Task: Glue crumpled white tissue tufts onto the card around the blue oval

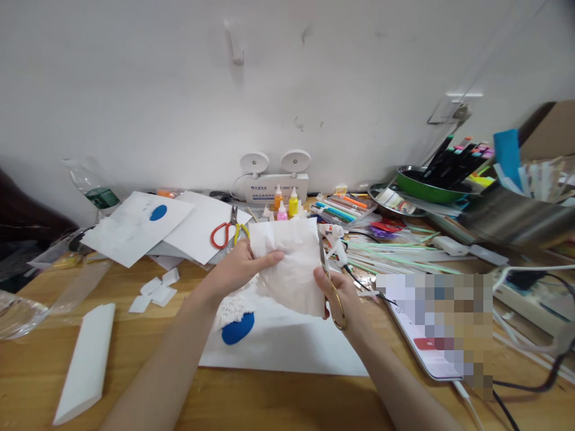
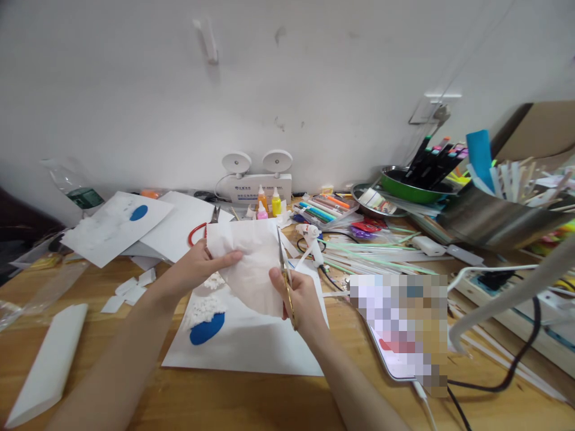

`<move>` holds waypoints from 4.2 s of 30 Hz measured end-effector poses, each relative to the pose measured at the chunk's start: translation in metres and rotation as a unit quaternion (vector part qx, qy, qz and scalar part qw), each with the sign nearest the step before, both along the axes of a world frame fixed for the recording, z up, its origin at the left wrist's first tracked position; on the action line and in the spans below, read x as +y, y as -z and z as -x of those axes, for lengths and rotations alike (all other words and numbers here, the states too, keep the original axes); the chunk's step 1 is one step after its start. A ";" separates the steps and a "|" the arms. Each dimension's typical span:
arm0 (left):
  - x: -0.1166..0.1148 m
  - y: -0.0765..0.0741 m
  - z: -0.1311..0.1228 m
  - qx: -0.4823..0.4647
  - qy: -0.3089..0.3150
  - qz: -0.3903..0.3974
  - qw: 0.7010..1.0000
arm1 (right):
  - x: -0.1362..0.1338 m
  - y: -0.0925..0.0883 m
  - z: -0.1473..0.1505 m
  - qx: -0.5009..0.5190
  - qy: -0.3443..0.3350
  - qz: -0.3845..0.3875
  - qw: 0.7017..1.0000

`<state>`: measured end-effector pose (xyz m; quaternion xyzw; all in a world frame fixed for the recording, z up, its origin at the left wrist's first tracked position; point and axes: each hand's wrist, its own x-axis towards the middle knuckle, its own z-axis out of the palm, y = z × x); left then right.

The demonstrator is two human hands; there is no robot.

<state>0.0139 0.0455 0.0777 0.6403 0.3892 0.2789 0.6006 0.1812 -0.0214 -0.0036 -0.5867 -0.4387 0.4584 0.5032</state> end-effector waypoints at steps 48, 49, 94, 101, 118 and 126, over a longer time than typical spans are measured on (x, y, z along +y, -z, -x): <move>0.003 0.003 -0.001 -0.006 -0.031 -0.020 0.999 | -0.001 -0.001 0.002 -0.019 0.019 0.015 1.000; 0.003 0.003 -0.001 -0.007 -0.032 -0.019 0.999 | -0.001 -0.001 0.002 -0.018 0.019 0.016 1.000; 0.004 0.006 0.001 0.018 0.006 0.004 1.000 | -0.002 -0.004 0.002 -0.016 0.025 0.001 1.000; 0.005 0.006 0.001 0.042 0.001 -0.005 0.999 | 0.001 0.001 0.001 -0.010 0.031 0.013 0.999; 0.005 0.003 0.000 -0.009 -0.001 0.009 1.000 | 0.002 0.004 -0.001 -0.022 0.019 0.001 1.000; 0.010 0.007 0.006 -0.016 -0.020 -0.017 1.000 | 0.008 0.007 0.000 0.041 0.021 0.030 0.998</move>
